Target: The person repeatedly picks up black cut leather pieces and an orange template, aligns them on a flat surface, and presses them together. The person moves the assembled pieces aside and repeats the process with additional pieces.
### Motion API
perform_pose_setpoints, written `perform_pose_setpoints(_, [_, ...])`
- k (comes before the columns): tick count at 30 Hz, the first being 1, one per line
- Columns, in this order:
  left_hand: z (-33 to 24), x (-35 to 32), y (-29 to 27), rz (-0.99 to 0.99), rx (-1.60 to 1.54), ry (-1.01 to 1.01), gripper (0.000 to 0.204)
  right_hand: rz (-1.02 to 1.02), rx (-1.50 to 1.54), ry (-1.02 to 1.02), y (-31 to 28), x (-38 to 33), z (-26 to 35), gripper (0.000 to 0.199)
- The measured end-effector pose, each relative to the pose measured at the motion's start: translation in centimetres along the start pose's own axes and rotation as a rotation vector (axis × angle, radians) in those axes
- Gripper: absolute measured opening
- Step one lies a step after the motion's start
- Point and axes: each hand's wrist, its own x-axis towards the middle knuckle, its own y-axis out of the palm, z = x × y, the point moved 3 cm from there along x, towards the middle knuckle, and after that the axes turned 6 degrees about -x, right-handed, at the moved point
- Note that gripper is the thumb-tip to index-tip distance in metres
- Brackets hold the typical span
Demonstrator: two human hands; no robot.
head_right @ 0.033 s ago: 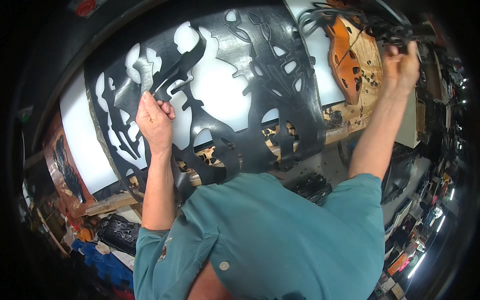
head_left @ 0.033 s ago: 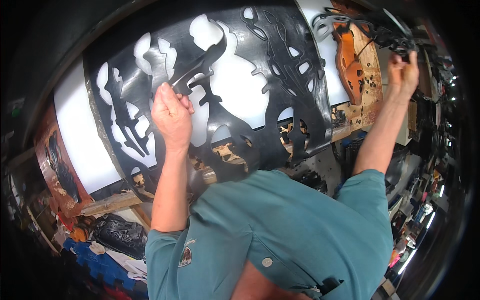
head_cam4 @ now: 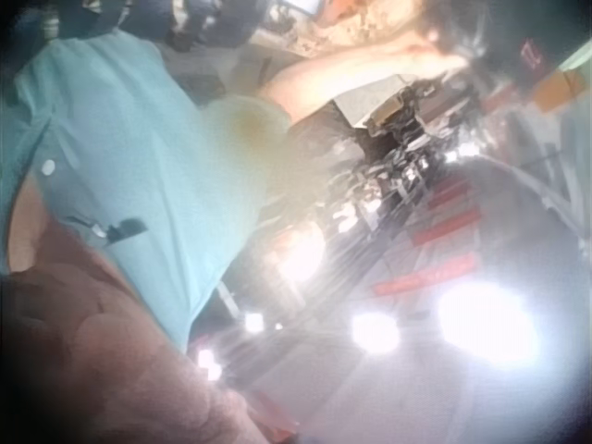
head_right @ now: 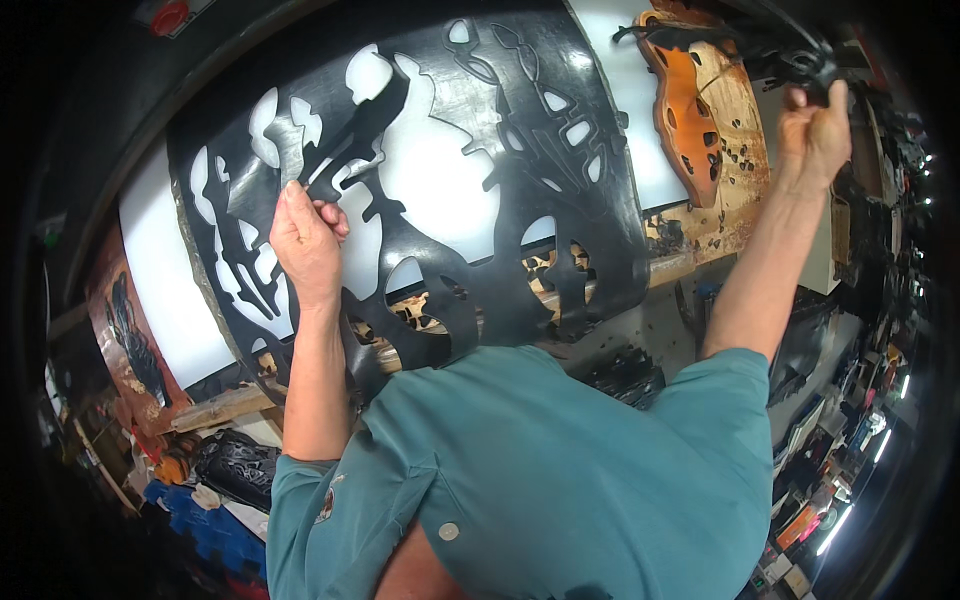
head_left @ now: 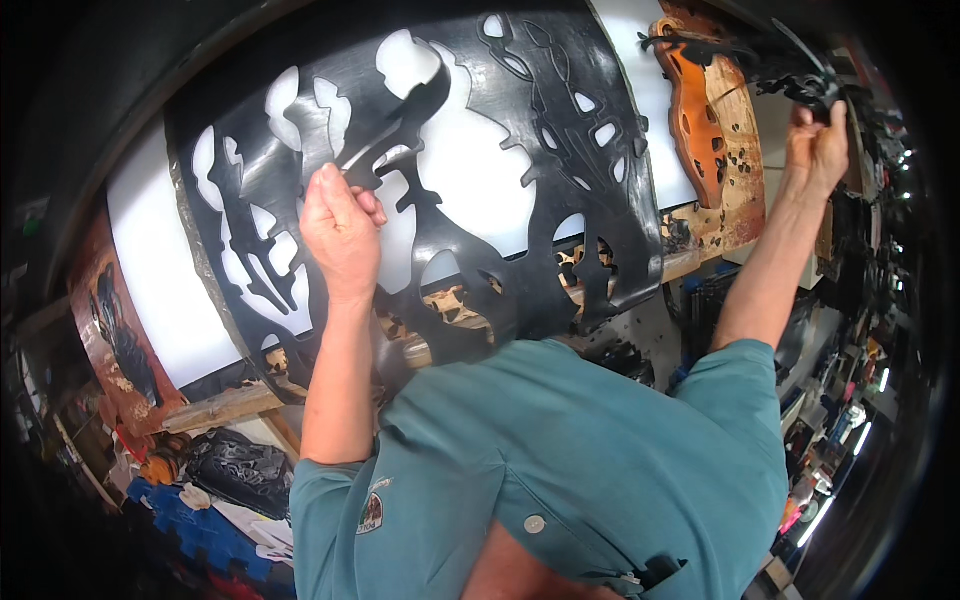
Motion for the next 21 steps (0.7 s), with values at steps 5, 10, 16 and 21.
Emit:
perform_pose_setpoints(5, [-4.1,-0.5,0.3,-0.061,0.474,0.36,0.023,0.087,-0.897,-0.597,1.9,-3.6,0.7,0.023])
perform_pose_setpoints(10, [-6.5,-4.9,3.8,0.255,0.359,0.089,0.027,0.827,-1.206,-0.983,4.2,-14.1,-7.5,0.011])
perform_pose_setpoints(16, [-2.1,-7.6,9.5,0.474,-0.112,-0.665,0.06,1.1,-1.167,-0.803,1.7,-20.3,-10.8,0.019])
perform_pose_setpoints(21, [-2.4,-5.9,9.2,0.486,-0.024,-0.783,0.064,1.064,-1.16,-0.576,2.7,-20.4,-10.9,0.036])
